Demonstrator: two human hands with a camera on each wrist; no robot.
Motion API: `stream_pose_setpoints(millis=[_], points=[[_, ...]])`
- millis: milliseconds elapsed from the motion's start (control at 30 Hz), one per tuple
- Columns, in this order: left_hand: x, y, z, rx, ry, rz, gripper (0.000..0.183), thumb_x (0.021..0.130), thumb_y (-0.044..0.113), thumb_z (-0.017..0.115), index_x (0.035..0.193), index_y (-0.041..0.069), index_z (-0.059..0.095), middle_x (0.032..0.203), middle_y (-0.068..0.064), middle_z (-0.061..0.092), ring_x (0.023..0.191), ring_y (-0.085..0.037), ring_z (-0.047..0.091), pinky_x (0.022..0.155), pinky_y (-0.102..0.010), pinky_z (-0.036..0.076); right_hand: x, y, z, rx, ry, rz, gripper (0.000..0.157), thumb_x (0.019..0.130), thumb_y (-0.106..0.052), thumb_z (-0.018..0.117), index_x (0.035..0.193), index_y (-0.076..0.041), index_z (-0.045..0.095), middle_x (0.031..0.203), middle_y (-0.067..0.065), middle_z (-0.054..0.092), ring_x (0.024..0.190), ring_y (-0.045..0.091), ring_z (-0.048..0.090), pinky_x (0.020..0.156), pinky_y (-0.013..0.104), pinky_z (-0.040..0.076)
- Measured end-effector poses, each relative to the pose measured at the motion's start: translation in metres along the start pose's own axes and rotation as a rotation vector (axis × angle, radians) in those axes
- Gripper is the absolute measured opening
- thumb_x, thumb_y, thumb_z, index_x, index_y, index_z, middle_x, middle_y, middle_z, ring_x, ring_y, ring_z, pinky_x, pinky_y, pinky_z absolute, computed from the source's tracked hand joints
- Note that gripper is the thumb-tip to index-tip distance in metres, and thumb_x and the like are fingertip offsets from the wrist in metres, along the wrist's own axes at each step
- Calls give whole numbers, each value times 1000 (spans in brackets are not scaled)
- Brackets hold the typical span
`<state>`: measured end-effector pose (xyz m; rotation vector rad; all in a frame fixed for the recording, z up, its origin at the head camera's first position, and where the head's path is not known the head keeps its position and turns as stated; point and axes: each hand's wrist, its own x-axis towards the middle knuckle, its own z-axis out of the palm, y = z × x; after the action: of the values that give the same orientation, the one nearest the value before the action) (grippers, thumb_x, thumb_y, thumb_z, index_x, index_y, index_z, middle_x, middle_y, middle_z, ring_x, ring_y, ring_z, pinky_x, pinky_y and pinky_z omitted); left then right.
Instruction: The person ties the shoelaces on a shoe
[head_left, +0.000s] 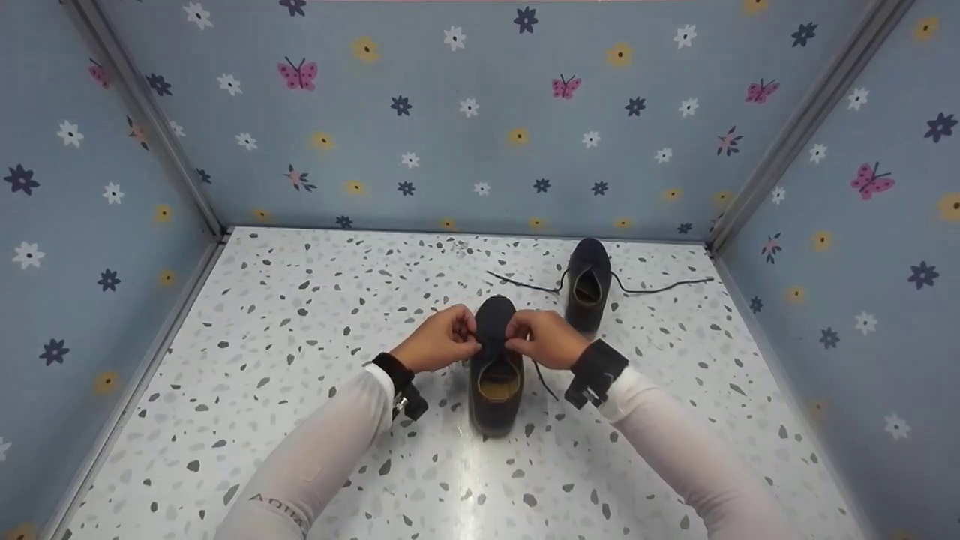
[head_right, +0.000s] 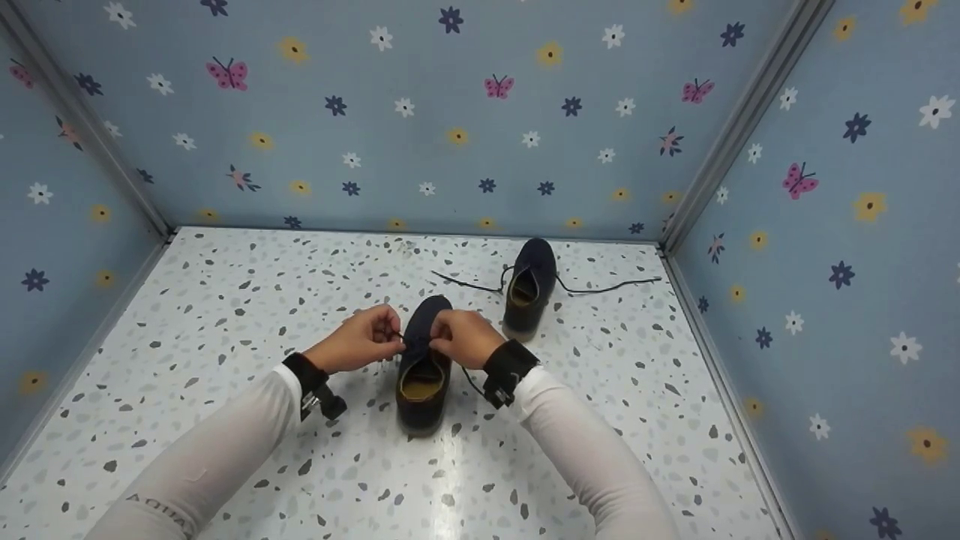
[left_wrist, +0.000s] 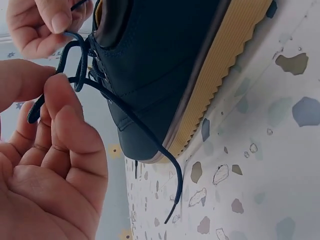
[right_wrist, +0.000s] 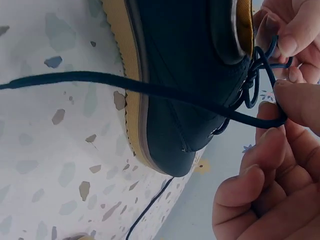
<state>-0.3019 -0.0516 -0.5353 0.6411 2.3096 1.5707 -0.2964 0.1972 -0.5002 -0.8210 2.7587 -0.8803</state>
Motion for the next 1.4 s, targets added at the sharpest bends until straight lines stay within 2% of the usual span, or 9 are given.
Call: stream_pose_setpoints(millis=[167,300,400,633,833,1167,1400], points=[[-3,1,1,-3,-2,3,22,89,3,73,103,3,56,86,-1,62,75,-12,61,67,-23,52,8,-2,0,-44,-13,14,13,94,-15,77,104,-6,75,91,8,75,81,16,67,77,33,56],[-6,3,1,6,-3,7,23,91,5,74,106,2,57,88,-5,64,75,-15,62,68,-26,53,12,-3,0,-119,-25,-7,18,93,-13,77,108,-4,77,92,10,76,83,20,68,81,39,57],[-8,5,2,16,0,16,22,91,6,74,106,2,58,88,-7,65,76,-16,63,68,-26,53,13,-3,0,-173,-33,-25,18,92,-12,77,108,-4,79,92,11,76,85,22,68,83,41,57],[-9,5,4,53,13,36,19,90,5,74,100,5,58,87,-3,65,76,-14,61,68,-24,52,15,-3,-1,-224,-82,-80,14,94,-11,74,105,-5,81,100,10,79,93,26,70,88,43,57],[-9,5,4,59,13,45,19,90,7,75,99,7,58,85,0,63,76,-11,59,68,-23,51,16,0,2,-240,-77,-54,7,96,-13,73,95,-7,76,92,9,72,87,23,65,83,41,55],[-13,6,4,71,21,57,18,88,5,76,97,4,60,82,1,61,74,-12,59,65,-21,50,15,4,8,-233,-35,-18,14,98,-18,73,90,-9,66,86,6,65,79,18,59,74,36,52],[-16,8,5,14,-46,49,18,86,2,76,96,1,61,81,-2,62,73,-13,59,65,-21,50,12,4,12,-245,37,9,20,96,-21,73,84,-11,61,79,2,60,72,16,55,67,33,49]])
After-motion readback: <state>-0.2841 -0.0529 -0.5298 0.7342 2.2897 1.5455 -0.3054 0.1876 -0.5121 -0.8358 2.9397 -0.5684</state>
